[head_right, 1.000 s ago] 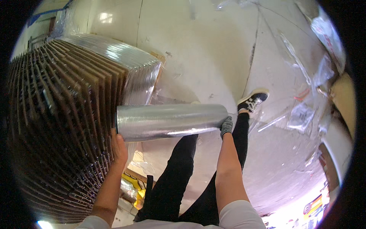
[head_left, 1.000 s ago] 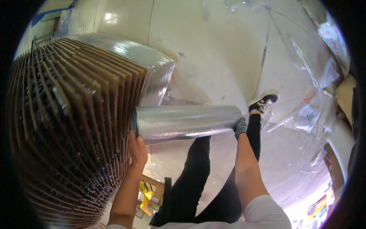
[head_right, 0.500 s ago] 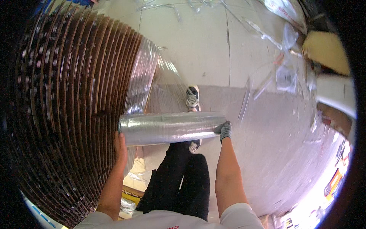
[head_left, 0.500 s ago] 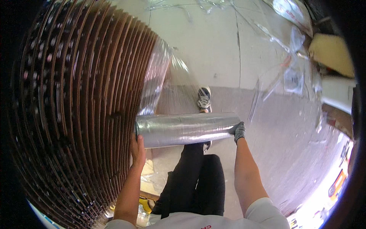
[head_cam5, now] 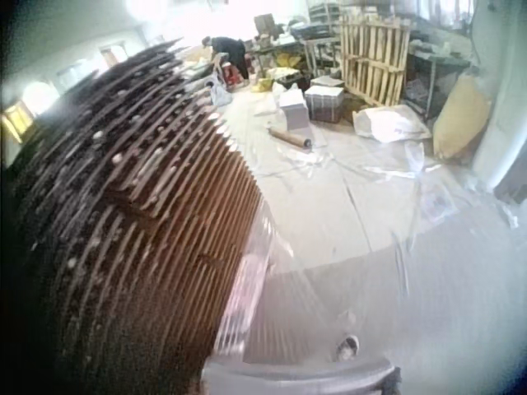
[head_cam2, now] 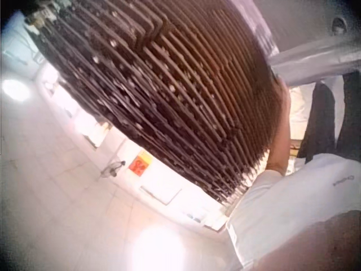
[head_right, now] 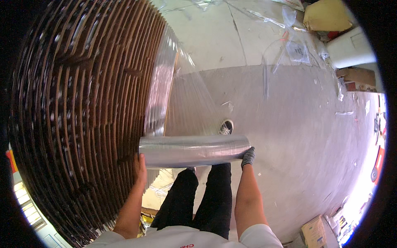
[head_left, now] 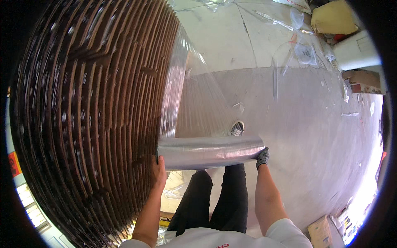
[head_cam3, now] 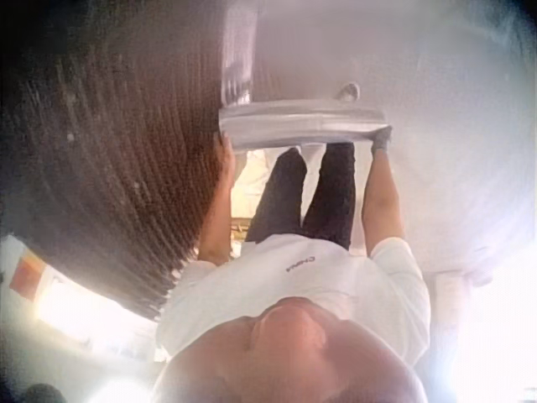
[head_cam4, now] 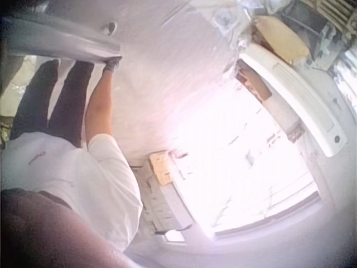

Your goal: The person wraps a stack of flat cardboard sheets with a roll of clear plastic wrap. They pull the film from the roll and rotate around the stack to enclose it, then tear off the film and continue wrapping. The stack remains on the floor as the wrapping progresses.

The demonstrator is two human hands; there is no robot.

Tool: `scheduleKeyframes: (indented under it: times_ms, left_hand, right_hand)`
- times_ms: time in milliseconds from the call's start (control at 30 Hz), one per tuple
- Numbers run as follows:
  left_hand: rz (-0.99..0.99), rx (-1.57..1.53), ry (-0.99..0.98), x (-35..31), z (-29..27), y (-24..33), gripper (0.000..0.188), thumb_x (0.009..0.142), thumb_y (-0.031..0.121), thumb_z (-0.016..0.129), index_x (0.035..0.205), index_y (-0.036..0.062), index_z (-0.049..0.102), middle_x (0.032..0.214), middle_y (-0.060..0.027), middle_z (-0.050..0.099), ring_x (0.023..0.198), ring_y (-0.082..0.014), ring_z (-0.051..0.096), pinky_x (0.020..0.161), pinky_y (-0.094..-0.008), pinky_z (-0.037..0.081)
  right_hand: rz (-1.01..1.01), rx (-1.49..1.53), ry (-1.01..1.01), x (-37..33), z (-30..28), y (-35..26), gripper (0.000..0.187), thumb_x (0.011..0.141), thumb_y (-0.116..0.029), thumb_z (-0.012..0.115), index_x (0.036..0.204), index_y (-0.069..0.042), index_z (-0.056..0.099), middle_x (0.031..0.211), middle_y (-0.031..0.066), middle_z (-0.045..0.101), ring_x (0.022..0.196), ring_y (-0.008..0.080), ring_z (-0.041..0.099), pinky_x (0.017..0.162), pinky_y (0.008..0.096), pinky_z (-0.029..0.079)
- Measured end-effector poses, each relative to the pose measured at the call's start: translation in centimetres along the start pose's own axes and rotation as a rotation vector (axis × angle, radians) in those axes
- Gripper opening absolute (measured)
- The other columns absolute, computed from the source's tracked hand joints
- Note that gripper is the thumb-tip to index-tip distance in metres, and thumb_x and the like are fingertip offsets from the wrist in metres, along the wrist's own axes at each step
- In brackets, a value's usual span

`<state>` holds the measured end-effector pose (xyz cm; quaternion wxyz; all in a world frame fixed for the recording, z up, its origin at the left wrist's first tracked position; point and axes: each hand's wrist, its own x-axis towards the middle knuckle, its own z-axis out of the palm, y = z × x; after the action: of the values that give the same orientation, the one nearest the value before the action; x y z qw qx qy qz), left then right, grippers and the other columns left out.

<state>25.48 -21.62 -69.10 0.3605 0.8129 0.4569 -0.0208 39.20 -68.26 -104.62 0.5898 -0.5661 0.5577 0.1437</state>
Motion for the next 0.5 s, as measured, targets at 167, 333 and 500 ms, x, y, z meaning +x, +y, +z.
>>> scheduleKeyframes:
  times_ms: [167, 333, 500]
  left_hand:
    - [0.005, -0.087, -0.08, -6.4, -6.7, -9.4, 0.074, 0.1, 0.053, 0.04, 0.138, -0.01, 0.041, 0.136, -0.033, 0.048, 0.127, -0.043, 0.047, 0.106, -0.0435, 0.035]
    - [0.1, -0.092, 0.06, -14.8, -11.5, -17.9, 0.069, 0.101, 0.051, 0.038, 0.134, -0.0091, 0.044, 0.123, -0.0336, 0.055, 0.114, -0.0459, 0.054, 0.097, -0.0458, 0.041]
    - [0.211, 0.061, 0.111, -22.1, -15.3, -23.8, 0.065, 0.102, 0.048, 0.039, 0.131, -0.0094, 0.047, 0.119, -0.0327, 0.058, 0.107, -0.0473, 0.057, 0.093, -0.0465, 0.045]
  right_hand:
    - [-0.023, 0.027, -0.201, -7.3, -5.4, 9.9, 0.07, 0.096, -0.059, 0.038, 0.13, -0.001, 0.056, 0.126, 0.0107, 0.06, 0.106, 0.0286, 0.058, 0.091, 0.043, 0.048]
    - [-0.033, 0.033, 0.002, -16.4, -11.8, 18.3, 0.055, 0.096, -0.051, 0.042, 0.117, -0.004, 0.062, 0.114, 0.0089, 0.064, 0.101, 0.0259, 0.058, 0.095, 0.0393, 0.044]
    - [0.002, 0.344, -0.158, -22.8, -19.6, 26.0, 0.059, 0.095, -0.054, 0.038, 0.122, -0.007, 0.061, 0.125, 0.0081, 0.061, 0.109, 0.0271, 0.056, 0.099, 0.0426, 0.043]
